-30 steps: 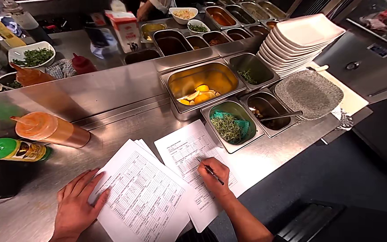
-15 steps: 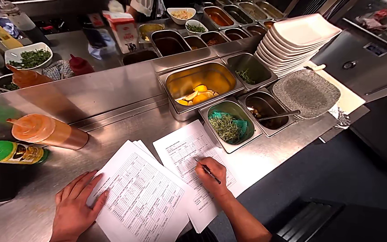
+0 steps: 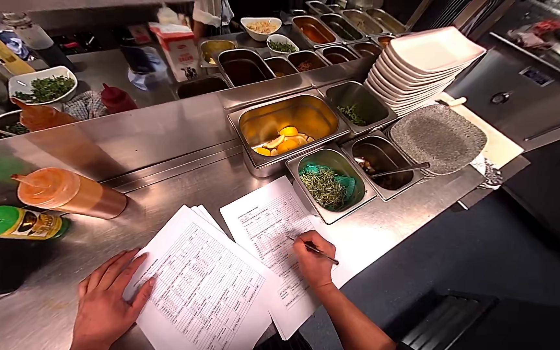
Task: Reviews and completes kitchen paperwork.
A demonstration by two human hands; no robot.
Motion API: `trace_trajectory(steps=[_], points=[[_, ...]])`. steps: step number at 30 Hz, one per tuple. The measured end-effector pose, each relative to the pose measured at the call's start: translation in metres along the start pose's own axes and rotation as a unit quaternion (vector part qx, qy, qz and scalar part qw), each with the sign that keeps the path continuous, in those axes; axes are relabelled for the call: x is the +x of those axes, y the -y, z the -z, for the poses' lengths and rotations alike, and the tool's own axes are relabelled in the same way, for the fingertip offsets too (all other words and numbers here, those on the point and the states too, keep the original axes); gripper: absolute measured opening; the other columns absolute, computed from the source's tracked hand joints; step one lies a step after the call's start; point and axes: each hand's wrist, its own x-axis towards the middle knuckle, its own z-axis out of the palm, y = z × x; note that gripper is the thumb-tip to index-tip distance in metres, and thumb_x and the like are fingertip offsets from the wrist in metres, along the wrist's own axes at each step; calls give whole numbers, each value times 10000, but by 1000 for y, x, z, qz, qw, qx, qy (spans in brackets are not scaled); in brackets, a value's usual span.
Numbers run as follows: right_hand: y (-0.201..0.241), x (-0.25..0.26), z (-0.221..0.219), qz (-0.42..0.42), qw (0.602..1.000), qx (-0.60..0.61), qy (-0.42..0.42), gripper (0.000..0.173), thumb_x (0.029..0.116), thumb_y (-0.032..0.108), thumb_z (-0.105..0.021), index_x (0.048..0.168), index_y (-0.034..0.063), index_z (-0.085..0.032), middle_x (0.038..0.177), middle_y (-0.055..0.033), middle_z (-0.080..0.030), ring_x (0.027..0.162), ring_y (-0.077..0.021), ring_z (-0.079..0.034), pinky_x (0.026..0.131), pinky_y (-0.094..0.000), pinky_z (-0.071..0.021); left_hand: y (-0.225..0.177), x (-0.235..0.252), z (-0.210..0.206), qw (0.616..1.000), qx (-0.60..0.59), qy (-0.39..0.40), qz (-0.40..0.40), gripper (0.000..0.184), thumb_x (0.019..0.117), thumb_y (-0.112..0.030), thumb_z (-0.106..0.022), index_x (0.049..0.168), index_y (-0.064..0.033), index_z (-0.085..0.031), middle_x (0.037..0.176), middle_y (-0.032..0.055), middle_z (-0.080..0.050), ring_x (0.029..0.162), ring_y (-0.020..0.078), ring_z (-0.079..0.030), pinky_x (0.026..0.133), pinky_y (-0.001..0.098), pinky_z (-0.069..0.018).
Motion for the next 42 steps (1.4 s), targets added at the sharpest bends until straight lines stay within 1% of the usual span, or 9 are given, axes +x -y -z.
trace_trajectory(steps=[3,7,14,19,25,28,31,36,42], points=[[2,19,14,-92,994,53,25,103,849,61,-671,754,61,-712,654,-5,-699,546,-67,-649,513,-232,-551,0,0,0,1000,-4,3,-2,619,950,-662,-430,1302,-225,-692,1385,93,-653,1319,336,-558,1010,588,-398],[-31,37,33,100,987,-121,45,137,865,178,-685,792,100,-770,698,29,-717,615,-6,-653,586,-209,-556,1,-1,0,1000,0,10,-1,626,957,-665,-422,1315,-223,-684,1394,92,-646,1333,327,-547,1025,571,-393],[-29,44,27,6,996,-81,36,93,827,172,-726,747,132,-750,646,62,-680,553,3,-601,522,-223,-505,2,0,2,1000,6,20,-1,634,953,-676,-419,1327,-231,-673,1399,96,-640,1344,330,-536,1021,571,-390],[-38,38,24,123,984,-119,46,122,853,162,-691,773,111,-767,674,35,-694,581,-11,-620,545,-214,-526,2,-1,2,1000,4,15,-3,622,960,-660,-418,1319,-224,-678,1395,99,-643,1339,328,-540,1013,569,-389],[-33,36,26,150,973,-159,70,235,941,235,-630,863,69,-777,676,-12,-699,576,-49,-632,542,-248,-525,-5,2,6,1000,11,9,15,672,947,-661,-436,1295,-155,-708,1378,112,-658,1302,365,-578,1015,611,-423],[-22,27,23,210,953,-193,100,308,1000,260,-589,887,25,-753,739,-82,-716,645,-146,-688,600,-312,-580,-6,-1,4,999,14,14,32,671,950,-651,-441,1307,-144,-696,1396,74,-649,1323,319,-567,1057,583,-413],[12,7,1,188,964,-123,145,297,1010,241,-591,877,29,-750,759,-52,-731,685,-82,-699,644,-244,-592,-5,1,3,999,17,15,40,669,950,-658,-434,1311,-158,-695,1409,35,-643,1356,280,-544,1081,569,-401],[62,-16,-56,173,937,-162,257,323,1038,298,-560,1065,49,-765,915,-66,-750,826,-168,-730,715,-325,-618,-11,2,6,999,9,19,43,675,939,-653,-426,1339,-169,-674,1422,23,-628,1361,260,-532,1094,555,-397],[71,-37,-70,215,900,-264,271,292,989,276,-541,975,120,-787,933,-44,-766,892,-242,-727,734,-373,-609,-12,5,5,999,-3,8,43,663,918,-642,-450,1335,-180,-678,1419,5,-633,1369,241,-528,1097,540,-402]])
